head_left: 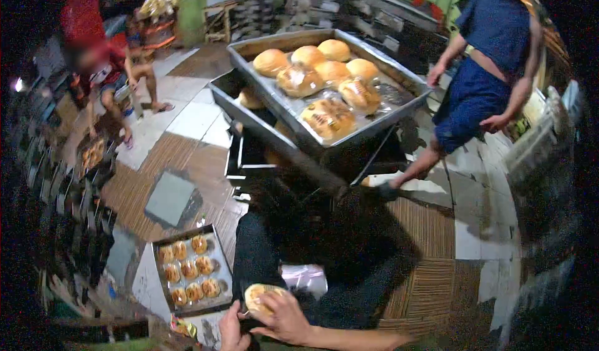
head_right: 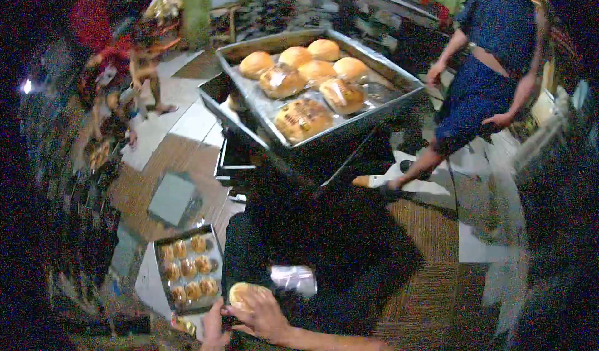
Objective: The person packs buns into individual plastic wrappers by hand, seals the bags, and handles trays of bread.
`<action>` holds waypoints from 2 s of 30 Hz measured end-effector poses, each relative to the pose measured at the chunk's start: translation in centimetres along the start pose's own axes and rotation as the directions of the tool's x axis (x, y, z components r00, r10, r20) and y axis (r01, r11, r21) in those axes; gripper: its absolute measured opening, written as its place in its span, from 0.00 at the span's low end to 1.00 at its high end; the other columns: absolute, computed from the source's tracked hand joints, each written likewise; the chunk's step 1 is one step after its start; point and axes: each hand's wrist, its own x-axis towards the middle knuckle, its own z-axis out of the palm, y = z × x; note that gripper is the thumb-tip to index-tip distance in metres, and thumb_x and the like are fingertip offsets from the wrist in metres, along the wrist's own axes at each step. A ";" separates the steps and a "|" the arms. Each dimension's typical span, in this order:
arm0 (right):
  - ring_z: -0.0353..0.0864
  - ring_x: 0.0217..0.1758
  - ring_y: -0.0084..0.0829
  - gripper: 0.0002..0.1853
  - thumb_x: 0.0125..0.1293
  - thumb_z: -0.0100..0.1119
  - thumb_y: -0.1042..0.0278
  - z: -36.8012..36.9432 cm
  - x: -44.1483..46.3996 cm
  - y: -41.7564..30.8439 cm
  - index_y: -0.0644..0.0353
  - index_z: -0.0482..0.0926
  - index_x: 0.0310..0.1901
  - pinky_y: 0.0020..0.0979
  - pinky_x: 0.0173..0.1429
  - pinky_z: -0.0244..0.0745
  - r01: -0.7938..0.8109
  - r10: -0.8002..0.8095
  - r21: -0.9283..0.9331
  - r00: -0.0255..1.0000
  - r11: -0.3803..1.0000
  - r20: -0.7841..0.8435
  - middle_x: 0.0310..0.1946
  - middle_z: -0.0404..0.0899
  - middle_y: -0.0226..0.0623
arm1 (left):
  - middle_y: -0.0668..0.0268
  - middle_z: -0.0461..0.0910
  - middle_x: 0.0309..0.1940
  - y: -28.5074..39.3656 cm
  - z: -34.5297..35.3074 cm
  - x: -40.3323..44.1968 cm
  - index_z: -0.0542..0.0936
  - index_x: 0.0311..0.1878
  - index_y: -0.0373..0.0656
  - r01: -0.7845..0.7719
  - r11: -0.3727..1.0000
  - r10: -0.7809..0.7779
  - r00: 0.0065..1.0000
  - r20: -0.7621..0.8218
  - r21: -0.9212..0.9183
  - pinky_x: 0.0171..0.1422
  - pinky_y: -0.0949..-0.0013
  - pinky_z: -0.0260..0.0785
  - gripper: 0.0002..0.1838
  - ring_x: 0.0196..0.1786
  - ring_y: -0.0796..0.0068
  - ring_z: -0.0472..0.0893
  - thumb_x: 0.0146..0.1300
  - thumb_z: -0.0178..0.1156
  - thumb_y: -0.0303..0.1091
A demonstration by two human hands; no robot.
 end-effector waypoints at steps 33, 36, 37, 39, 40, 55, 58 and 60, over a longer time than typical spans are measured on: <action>0.56 0.64 0.45 0.18 0.52 0.49 0.65 5.8 -8.2 13.4 0.62 0.71 0.46 0.51 0.64 0.50 -0.050 0.145 -0.426 0.970 0.903 0.193 0.54 0.66 0.44 | 0.62 0.76 0.32 -2.2 10.4 9.3 0.76 0.39 0.35 -0.731 0.656 0.684 0.681 0.262 0.188 0.45 0.72 0.67 0.10 0.38 0.73 0.75 0.59 0.54 0.32; 0.59 0.62 0.44 0.19 0.51 0.56 0.62 7.2 -8.7 14.7 0.63 0.71 0.43 0.47 0.63 0.55 0.291 -0.063 -0.502 0.904 0.815 0.422 0.51 0.67 0.47 | 0.60 0.77 0.33 -3.1 9.8 10.7 0.77 0.37 0.36 -0.700 0.642 0.696 0.703 0.144 0.314 0.45 0.72 0.67 0.09 0.38 0.72 0.75 0.58 0.55 0.32; 0.59 0.62 0.44 0.19 0.51 0.56 0.62 7.3 -8.3 14.3 0.63 0.71 0.43 0.47 0.63 0.55 0.306 -0.081 -0.490 0.900 0.816 0.428 0.51 0.67 0.47 | 0.61 0.76 0.33 -3.3 9.5 11.6 0.76 0.37 0.36 -0.681 0.697 0.661 0.732 0.167 0.224 0.45 0.71 0.67 0.10 0.38 0.71 0.75 0.58 0.55 0.33; 0.65 0.57 0.48 0.17 0.54 0.55 0.63 6.5 -7.6 12.8 0.64 0.72 0.43 0.44 0.59 0.62 0.165 -0.005 -0.404 0.930 0.900 0.368 0.51 0.67 0.51 | 0.62 0.74 0.38 -1.3 8.8 9.4 0.75 0.41 0.37 -0.748 0.627 0.708 0.664 0.240 0.217 0.47 0.69 0.66 0.12 0.41 0.69 0.75 0.58 0.56 0.35; 0.65 0.57 0.48 0.17 0.54 0.55 0.63 6.0 -6.2 12.3 0.64 0.72 0.43 0.44 0.59 0.62 0.170 -0.008 -0.405 0.928 0.899 0.371 0.51 0.67 0.51 | 0.62 0.73 0.39 -0.9 8.8 9.4 0.74 0.44 0.38 -0.763 0.599 0.711 0.646 0.277 0.242 0.48 0.69 0.66 0.14 0.42 0.69 0.74 0.58 0.56 0.36; 0.78 0.27 0.25 0.04 0.58 0.54 0.77 -14.0 13.0 2.1 0.65 0.75 0.35 0.23 0.33 0.72 -0.390 0.444 0.248 0.869 0.887 -0.220 0.25 0.77 0.39 | 0.63 0.79 0.30 12.9 6.6 0.4 0.79 0.35 0.32 -0.315 0.934 0.334 0.592 0.733 -0.172 0.39 0.79 0.68 0.06 0.32 0.80 0.77 0.53 0.60 0.22; 0.77 0.26 0.26 0.04 0.56 0.55 0.77 -17.5 20.6 -0.2 0.63 0.76 0.34 0.23 0.32 0.71 -0.092 0.113 -0.187 0.988 0.978 0.105 0.22 0.75 0.36 | 0.67 0.76 0.24 15.5 6.2 0.0 0.74 0.27 0.35 -0.646 0.722 0.688 0.634 0.353 -0.248 0.33 0.79 0.66 0.06 0.25 0.84 0.72 0.52 0.62 0.23; 0.76 0.29 0.28 0.02 0.53 0.59 0.77 -17.5 23.9 -2.7 0.62 0.77 0.29 0.23 0.33 0.68 -0.033 0.048 -0.147 0.994 0.989 0.100 0.22 0.74 0.37 | 0.67 0.74 0.22 16.7 7.2 1.2 0.70 0.24 0.38 -0.665 0.561 0.824 0.506 0.254 -0.493 0.29 0.79 0.63 0.09 0.23 0.84 0.70 0.51 0.62 0.22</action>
